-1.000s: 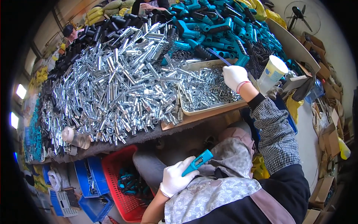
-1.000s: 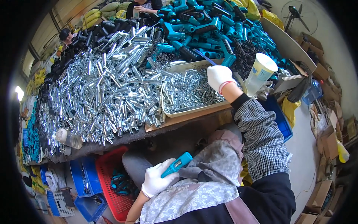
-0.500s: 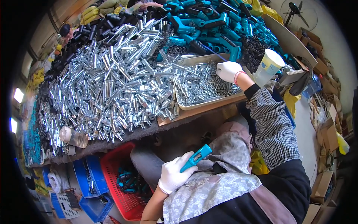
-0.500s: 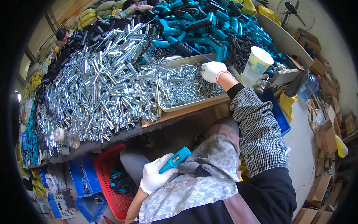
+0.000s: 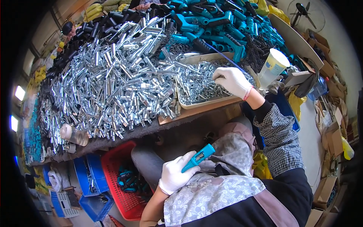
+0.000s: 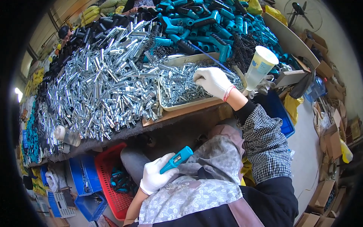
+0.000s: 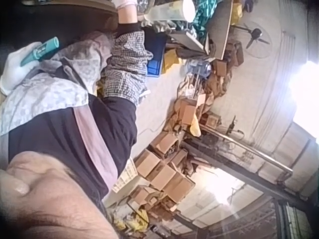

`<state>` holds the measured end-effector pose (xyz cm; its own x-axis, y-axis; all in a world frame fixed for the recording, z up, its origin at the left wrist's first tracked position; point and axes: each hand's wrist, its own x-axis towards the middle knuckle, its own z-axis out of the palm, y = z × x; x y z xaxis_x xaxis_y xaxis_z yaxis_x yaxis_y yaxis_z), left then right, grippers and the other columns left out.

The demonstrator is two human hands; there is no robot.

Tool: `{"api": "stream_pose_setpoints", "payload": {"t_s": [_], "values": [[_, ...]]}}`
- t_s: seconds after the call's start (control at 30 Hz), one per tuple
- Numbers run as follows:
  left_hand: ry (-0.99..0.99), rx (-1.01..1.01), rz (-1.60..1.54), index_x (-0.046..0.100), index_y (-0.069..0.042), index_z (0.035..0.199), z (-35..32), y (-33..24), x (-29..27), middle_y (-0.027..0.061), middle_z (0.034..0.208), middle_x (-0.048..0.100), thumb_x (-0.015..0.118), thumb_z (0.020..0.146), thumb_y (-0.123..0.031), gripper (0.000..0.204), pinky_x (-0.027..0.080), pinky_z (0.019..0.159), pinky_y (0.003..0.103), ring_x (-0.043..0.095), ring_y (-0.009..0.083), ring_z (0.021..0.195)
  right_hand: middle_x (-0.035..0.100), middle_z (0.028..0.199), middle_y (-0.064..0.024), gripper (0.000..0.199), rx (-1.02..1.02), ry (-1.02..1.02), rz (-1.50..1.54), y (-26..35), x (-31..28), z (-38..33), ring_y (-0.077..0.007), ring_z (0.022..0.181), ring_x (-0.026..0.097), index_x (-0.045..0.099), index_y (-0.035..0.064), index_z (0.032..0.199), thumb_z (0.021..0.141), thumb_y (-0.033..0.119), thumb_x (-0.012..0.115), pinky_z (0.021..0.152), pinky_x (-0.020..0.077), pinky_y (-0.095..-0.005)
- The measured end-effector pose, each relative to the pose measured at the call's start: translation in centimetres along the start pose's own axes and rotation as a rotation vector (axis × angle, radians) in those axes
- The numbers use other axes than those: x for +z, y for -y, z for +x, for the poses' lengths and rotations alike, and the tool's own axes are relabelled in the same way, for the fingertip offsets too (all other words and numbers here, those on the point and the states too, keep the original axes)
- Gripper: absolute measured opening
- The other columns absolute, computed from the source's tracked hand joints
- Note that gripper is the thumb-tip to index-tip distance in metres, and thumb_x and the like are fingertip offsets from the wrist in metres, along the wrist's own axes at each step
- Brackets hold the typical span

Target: Assembling tool components by inserting metal shafts into plastic handles at an industrial workbench.

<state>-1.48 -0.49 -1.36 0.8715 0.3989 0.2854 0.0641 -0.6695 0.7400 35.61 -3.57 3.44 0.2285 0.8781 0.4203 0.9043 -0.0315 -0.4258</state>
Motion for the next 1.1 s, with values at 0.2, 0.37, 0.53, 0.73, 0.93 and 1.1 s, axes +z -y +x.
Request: {"api": "stream_pose_setpoints", "payload": {"t_s": [0.2,0.37,0.53,0.73,0.93,1.1], "values": [[-0.029,0.006,-0.002,0.067,-0.007,0.121,-0.1,0.1,-0.1,0.0176,0.084,0.069,0.083,0.076,-0.024,0.050,0.056,0.065,0.039,0.070,0.0353,0.072,0.071,0.084,-0.0095,0.017,0.270,-0.001,0.268,1.5,-1.6,-0.2,-0.0130,0.057,0.066,0.070,-0.0021,0.101,0.087,0.006,0.065,0.054,0.0508,-0.0261],[-0.042,-0.002,0.022,0.067,-0.007,0.122,0.2,0.3,-0.4,0.0180,0.085,0.069,0.082,0.077,-0.024,0.051,0.056,0.065,0.039,0.070,0.0358,0.073,0.068,0.075,-0.0043,0.014,0.380,-0.048,0.326,3.0,-2.2,-0.7,-0.0071,0.057,0.061,0.070,-0.0007,0.098,0.087,0.008,0.069,0.051,0.0474,-0.0227],[-0.065,-0.005,0.076,0.067,-0.008,0.121,0.0,1.1,-0.3,0.0157,0.081,0.068,0.080,0.078,-0.028,0.048,0.055,0.063,0.039,0.069,0.0336,0.070,0.056,0.068,0.0027,0.018,0.552,0.115,0.621,5.5,-2.1,-1.9,-0.0038,0.059,0.048,0.071,0.0037,0.101,0.092,0.017,0.064,0.052,0.0368,-0.0203],[-0.069,-0.017,0.134,0.067,-0.011,0.121,-0.4,1.9,0.0,0.0127,0.081,0.068,0.080,0.078,-0.027,0.047,0.055,0.062,0.039,0.069,0.0317,0.070,0.074,0.091,-0.0110,0.022,0.450,0.497,0.745,10.1,-2.3,-4.3,-0.0136,0.071,0.070,0.071,-0.0054,0.107,0.087,-0.003,0.060,0.060,0.0559,-0.0246],[-0.013,-0.042,0.216,0.067,-0.013,0.117,-0.3,1.7,0.1,0.0113,0.080,0.068,0.075,0.079,-0.033,0.043,0.055,0.061,0.039,0.069,0.0299,0.069,0.070,0.084,-0.0054,0.008,-0.340,0.371,0.323,12.8,2.8,-7.4,-0.0258,0.081,0.067,0.072,0.0092,0.083,0.076,0.007,0.073,0.073,0.0540,-0.0356],[0.091,-0.080,0.264,0.068,-0.012,0.116,-0.9,1.7,-1.2,0.0127,0.081,0.069,0.076,0.079,-0.032,0.043,0.056,0.063,0.040,0.070,0.0315,0.071,0.068,0.087,-0.0047,0.009,-0.356,0.399,0.378,12.9,4.2,-7.7,-0.0262,0.084,0.065,0.071,0.0098,0.082,0.074,0.007,0.074,0.074,0.0529,-0.0370]]}}
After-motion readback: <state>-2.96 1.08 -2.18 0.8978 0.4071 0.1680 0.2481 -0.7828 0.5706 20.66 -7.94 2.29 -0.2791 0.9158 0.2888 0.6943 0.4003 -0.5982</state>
